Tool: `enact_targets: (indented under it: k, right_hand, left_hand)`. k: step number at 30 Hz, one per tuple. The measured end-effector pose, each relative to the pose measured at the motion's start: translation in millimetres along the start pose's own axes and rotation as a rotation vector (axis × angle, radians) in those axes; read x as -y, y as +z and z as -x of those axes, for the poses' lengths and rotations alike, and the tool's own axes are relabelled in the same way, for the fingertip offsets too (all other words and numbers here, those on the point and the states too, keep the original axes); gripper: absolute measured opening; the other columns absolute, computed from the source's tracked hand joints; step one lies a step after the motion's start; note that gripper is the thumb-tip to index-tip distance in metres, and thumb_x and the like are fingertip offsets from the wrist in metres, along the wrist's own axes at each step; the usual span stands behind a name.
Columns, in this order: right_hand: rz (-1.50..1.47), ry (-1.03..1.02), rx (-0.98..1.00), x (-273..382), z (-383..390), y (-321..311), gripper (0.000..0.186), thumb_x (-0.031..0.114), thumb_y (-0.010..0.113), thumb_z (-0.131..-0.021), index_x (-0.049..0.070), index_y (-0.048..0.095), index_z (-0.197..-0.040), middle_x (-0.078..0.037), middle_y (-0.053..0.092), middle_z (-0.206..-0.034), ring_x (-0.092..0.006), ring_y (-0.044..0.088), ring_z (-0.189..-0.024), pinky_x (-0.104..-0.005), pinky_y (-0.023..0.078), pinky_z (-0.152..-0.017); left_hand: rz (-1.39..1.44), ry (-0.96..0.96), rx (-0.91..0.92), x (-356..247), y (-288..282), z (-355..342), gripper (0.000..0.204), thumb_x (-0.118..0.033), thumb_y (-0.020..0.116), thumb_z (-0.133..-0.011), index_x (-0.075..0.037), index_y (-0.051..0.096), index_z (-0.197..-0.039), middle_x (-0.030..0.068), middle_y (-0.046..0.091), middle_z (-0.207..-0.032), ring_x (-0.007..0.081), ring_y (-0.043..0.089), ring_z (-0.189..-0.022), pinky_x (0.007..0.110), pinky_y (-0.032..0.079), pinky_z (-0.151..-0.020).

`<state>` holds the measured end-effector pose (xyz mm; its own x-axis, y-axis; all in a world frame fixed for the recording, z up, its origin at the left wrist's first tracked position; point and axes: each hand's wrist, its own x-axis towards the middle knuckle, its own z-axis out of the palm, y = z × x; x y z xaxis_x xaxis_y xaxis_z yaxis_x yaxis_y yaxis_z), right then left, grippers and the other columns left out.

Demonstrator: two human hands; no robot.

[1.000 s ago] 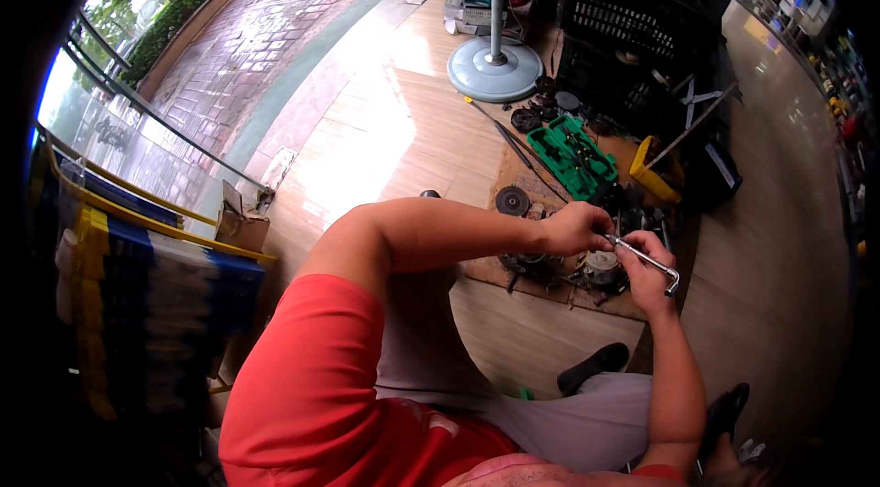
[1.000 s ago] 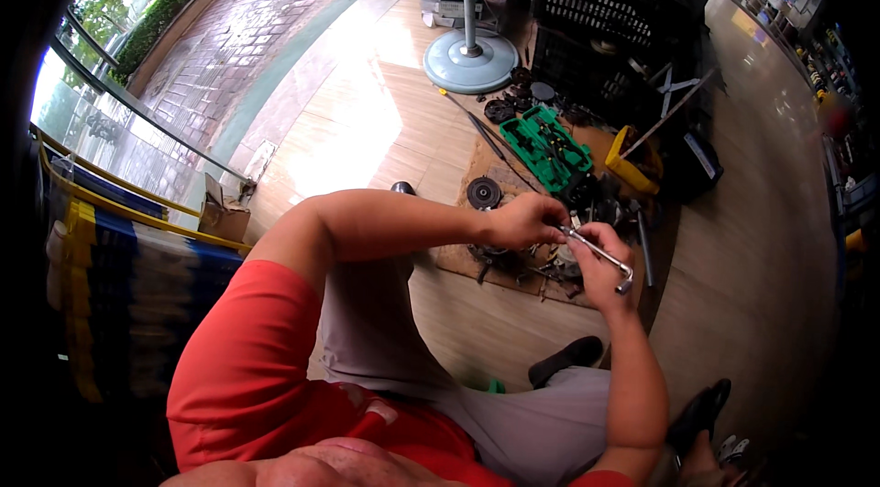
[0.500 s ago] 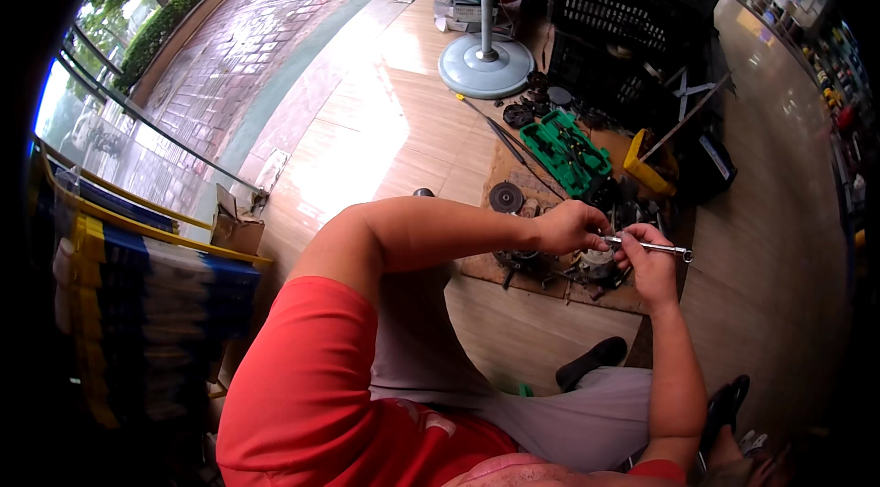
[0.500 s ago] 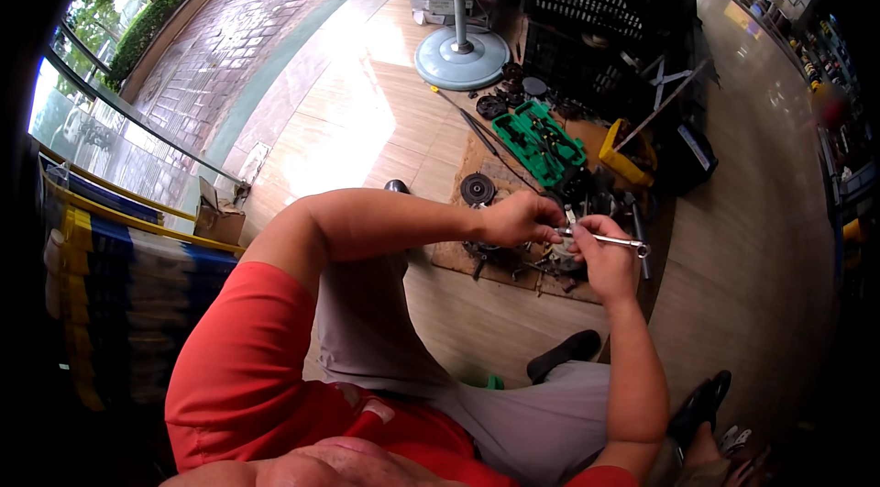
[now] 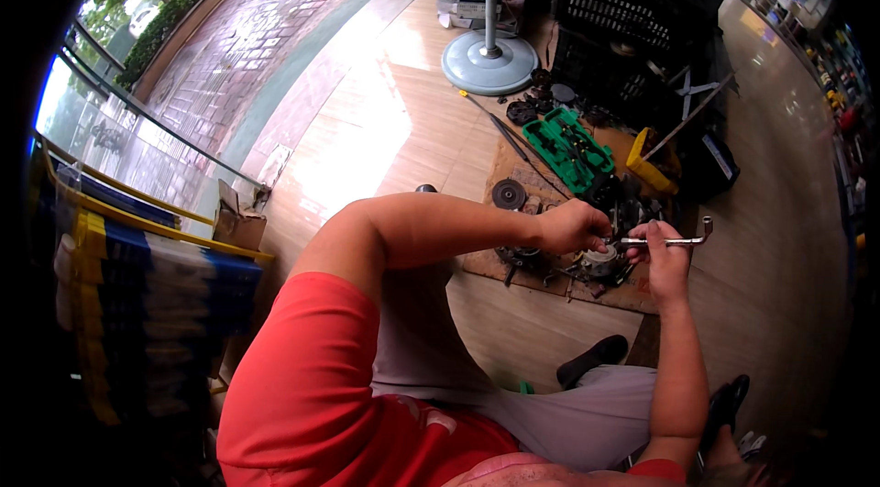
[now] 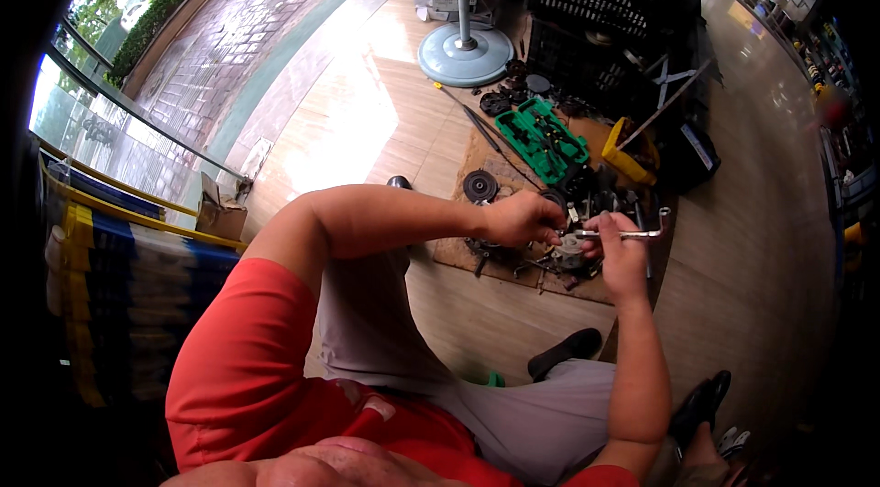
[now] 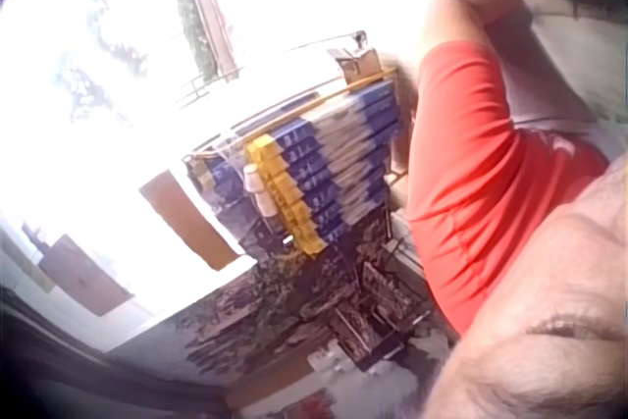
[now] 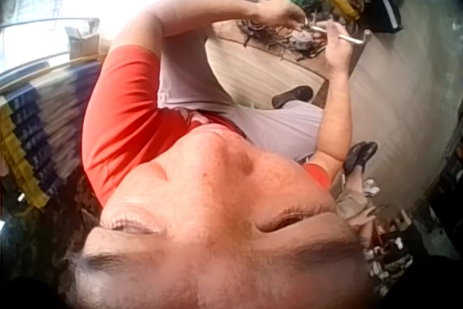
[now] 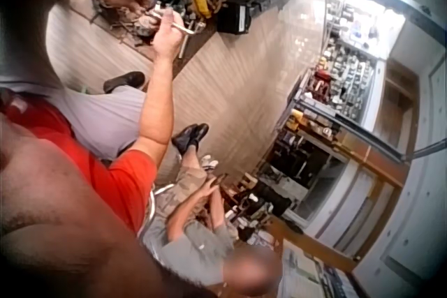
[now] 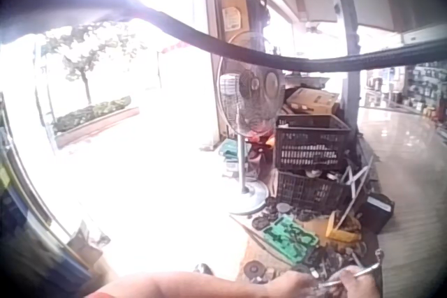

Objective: The person disassembles and reassembles mechanical components from a disassembled unit on the floor using an Allen key and a socket wrench. They unscrew bolts, remove a small pulley-like part, and then reattach it while holding the unit steady with one hand.

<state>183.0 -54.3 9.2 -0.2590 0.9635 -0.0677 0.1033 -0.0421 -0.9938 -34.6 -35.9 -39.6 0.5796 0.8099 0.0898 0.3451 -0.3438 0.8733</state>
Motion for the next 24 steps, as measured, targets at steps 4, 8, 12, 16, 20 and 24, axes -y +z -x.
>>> enact_targets:
  k: [4,8,12,16,20,24]
  right_hand:
    - [-0.056,0.026,0.002,2,1,1,0.025,0.023,0.052,-0.099,0.001,0.06,-0.091,-0.004,0.062,-0.079,-0.0088,0.059,-0.065,-0.0218,0.049,-0.057]
    - [-0.07,0.059,0.064,-2,1,0,0.019,0.018,0.055,-0.097,0.001,0.059,-0.092,-0.005,0.062,-0.08,-0.0088,0.059,-0.067,-0.0215,0.049,-0.058]
    - [-0.106,0.072,0.069,3,1,5,0.009,0.008,0.058,-0.092,0.0,0.058,-0.094,-0.005,0.062,-0.082,-0.0098,0.06,-0.071,-0.0222,0.051,-0.061]
    - [-0.096,0.093,0.086,5,3,6,0.009,0.002,0.06,-0.088,0.0,0.058,-0.097,-0.005,0.062,-0.085,-0.0108,0.061,-0.073,-0.0231,0.052,-0.064]
    - [-0.081,0.084,0.083,7,3,10,0.011,0.001,0.06,-0.088,0.0,0.057,-0.098,-0.005,0.062,-0.086,-0.0106,0.061,-0.073,-0.0225,0.051,-0.064]
    - [-0.005,0.066,0.067,1,0,7,0.01,0.002,0.061,-0.088,0.001,0.057,-0.097,-0.004,0.061,-0.084,-0.0093,0.06,-0.072,-0.0214,0.05,-0.062]
  left_hand:
    - [0.012,0.018,-0.011,1,1,0,0.027,-0.022,0.076,-0.078,-0.005,0.066,-0.097,0.0155,0.066,-0.085,0.0285,0.064,-0.08,0.036,0.05,-0.071]
    - [0.038,0.033,-0.026,-4,0,0,0.027,-0.021,0.075,-0.078,-0.005,0.066,-0.098,0.0151,0.066,-0.084,0.0281,0.064,-0.079,0.036,0.05,-0.07]
    - [0.055,0.053,-0.032,0,2,1,0.025,-0.02,0.075,-0.079,-0.005,0.066,-0.098,0.0143,0.066,-0.083,0.0274,0.064,-0.078,0.037,0.05,-0.07]
    - [0.042,0.064,-0.039,-4,0,2,0.024,-0.02,0.074,-0.08,-0.005,0.066,-0.097,0.0141,0.066,-0.083,0.0276,0.065,-0.078,0.037,0.05,-0.07]
    - [0.044,0.058,-0.034,-4,0,3,0.025,-0.022,0.074,-0.08,-0.005,0.066,-0.097,0.0143,0.066,-0.084,0.0282,0.065,-0.079,0.037,0.05,-0.069]
    - [0.031,0.024,-0.03,-2,2,1,0.026,-0.023,0.074,-0.08,-0.005,0.067,-0.097,0.0147,0.067,-0.084,0.0287,0.065,-0.08,0.037,0.05,-0.07]
